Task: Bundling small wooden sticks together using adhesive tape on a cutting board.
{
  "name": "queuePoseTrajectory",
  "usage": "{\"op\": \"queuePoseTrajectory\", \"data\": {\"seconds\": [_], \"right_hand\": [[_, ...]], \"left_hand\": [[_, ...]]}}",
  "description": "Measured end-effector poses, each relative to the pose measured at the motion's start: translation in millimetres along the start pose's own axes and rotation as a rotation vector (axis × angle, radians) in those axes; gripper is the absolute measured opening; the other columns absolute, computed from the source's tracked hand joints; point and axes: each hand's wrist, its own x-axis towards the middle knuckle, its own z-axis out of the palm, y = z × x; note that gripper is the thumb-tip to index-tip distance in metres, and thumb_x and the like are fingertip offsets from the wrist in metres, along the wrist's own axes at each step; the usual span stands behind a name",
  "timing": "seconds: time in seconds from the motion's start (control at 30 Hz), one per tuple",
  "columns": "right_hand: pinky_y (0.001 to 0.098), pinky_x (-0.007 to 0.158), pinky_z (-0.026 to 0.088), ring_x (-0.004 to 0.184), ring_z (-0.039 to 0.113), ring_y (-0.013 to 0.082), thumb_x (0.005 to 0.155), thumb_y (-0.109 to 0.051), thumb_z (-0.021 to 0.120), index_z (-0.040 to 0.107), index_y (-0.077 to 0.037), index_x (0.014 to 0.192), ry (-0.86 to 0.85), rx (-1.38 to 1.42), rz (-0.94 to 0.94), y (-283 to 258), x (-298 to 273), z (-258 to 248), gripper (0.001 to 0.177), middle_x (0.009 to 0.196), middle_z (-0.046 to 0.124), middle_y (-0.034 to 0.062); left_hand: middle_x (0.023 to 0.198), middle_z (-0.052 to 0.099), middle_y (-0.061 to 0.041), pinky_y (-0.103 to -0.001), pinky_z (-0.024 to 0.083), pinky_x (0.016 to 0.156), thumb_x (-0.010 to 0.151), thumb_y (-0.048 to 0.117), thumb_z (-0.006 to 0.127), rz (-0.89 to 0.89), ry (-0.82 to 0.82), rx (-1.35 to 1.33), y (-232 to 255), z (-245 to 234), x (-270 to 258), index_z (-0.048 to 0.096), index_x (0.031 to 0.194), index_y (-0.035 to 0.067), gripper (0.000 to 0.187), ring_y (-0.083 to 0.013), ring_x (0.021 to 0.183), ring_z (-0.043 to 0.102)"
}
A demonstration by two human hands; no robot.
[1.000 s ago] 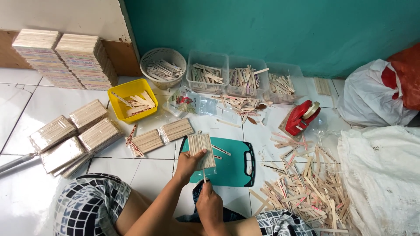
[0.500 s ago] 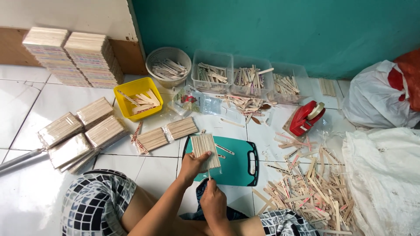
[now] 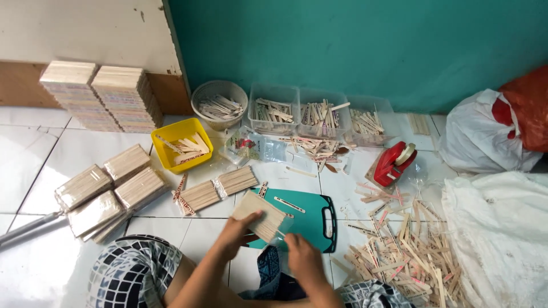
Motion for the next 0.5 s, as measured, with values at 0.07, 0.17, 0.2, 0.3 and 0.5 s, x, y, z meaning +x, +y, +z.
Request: {"op": "queuePoseTrajectory", "data": {"seconds": [0.07,0.17,0.2,0.3,0.5], "right_hand": [[0.0393,0.051,0.052,0.059,0.063,0.0230,0.089,-0.006,0.060,0.058,-0.012,0.105,0.025,0.061,-0.035,-2,-8,-40,0.017,0.076,0.061,0.0049],[0.0443,0.060,0.051,0.068,0.068,0.0303,0.089,-0.014,0.061,0.060,-0.013,0.104,-0.069,0.187,0.008,1,-43,-60,0.015,0.084,0.070,0.0039],[0.0450,0.063,0.054,0.075,0.074,0.0314,0.090,-0.017,0.058,0.058,-0.014,0.097,-0.172,0.253,0.080,3,-56,-60,0.007,0.087,0.079,0.0012],[0.0498,0.066,0.055,0.076,0.072,0.0353,0.093,-0.020,0.050,0.059,-0.016,0.100,-0.296,0.091,0.101,17,-95,-36,0.012,0.093,0.077,0.0023],[0.0388,0.054,0.054,0.057,0.065,0.0231,0.082,0.002,0.058,0.053,-0.011,0.086,-0.152,-0.024,0.027,21,-99,-40,0.015,0.071,0.064,0.0051]], "left_hand": [[0.104,0.071,-0.032,-0.044,0.063,0.080,0.085,0.013,0.073,-0.022,-0.088,-0.045,2,-22,-4,0.060,0.122,-0.015,0.049,-0.0407,0.088,0.074],[0.098,0.074,-0.028,-0.041,0.063,0.078,0.081,-0.001,0.076,-0.061,-0.231,0.044,-10,-33,-21,0.066,0.118,-0.014,0.040,-0.0361,0.084,0.074],[0.103,0.075,-0.025,-0.040,0.062,0.078,0.079,0.000,0.077,-0.056,-0.290,0.184,-15,-34,-27,0.066,0.125,-0.009,0.048,-0.0343,0.089,0.074],[0.127,0.068,-0.018,-0.039,0.063,0.076,0.083,-0.002,0.065,-0.120,-0.370,0.295,-59,-29,-28,0.053,0.145,0.006,0.063,-0.0329,0.107,0.070],[0.090,0.076,-0.016,-0.030,0.056,0.058,0.078,-0.005,0.084,-0.138,-0.201,0.178,-94,3,-47,0.075,0.107,-0.005,0.031,-0.0222,0.074,0.068]]}}
